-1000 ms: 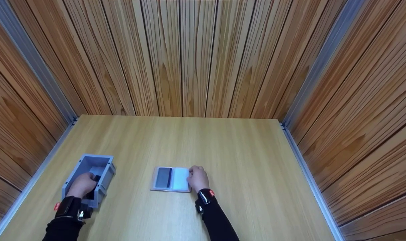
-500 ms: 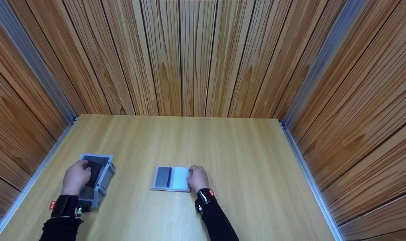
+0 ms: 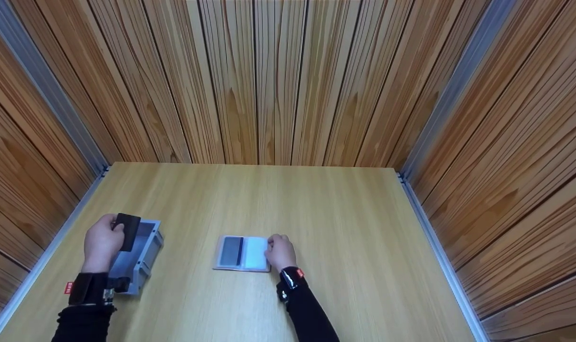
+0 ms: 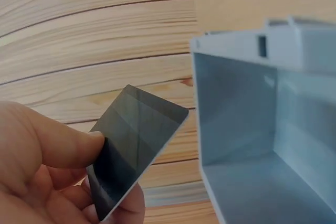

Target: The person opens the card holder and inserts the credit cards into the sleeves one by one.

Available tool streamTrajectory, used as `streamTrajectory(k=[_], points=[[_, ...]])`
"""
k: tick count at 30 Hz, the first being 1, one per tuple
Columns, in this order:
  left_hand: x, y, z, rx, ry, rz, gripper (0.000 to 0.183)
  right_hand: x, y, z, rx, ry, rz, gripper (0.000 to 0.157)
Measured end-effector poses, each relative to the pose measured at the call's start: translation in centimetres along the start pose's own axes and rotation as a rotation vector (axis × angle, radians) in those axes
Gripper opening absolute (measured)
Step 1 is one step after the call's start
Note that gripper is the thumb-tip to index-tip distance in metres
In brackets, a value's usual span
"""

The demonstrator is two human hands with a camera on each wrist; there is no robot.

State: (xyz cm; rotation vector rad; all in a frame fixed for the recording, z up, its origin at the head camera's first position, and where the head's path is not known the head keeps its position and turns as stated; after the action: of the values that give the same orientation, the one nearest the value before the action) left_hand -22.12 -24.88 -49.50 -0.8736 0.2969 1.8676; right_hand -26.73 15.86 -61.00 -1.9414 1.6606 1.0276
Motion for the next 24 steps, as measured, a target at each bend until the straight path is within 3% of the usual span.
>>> streamTrajectory(k=[6,12,17,24], points=[[0.7,-0.9,1.5,0.114,-0.033,0.042,0.035,0.0,0.0,0.1,0.017,0.011,-0.012,0.022],[3.1,-1.8,2.6,0.235,-0.061,0.08,0.025,0.0,0.0,0.1,0.036,0.011,-0.016,0.022],[5.8,-2.2,3.1,0.261,-0.071,-0.007,0.022,-0.1,0.0,0.2,0.02,0.008,-0.016,0.022],[9.3,-2.5,3.5,0.227,-0.078,-0.14,0.025,-0.1,-0.1,0.2,-0.026,-0.022,0.001,0.021]])
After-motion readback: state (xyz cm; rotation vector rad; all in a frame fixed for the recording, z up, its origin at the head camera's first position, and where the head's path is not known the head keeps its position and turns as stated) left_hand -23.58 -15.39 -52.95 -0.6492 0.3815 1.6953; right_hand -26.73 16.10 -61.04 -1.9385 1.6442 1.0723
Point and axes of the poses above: each hand's wrist, its own y-axis towards the middle knuckle, its own x-axis out of the palm, z = x × y, the point moved 2 cm from there along y, towards the middle knuckle, and after that the axes turned 10 degrees about -x, right-handed, at the moved point
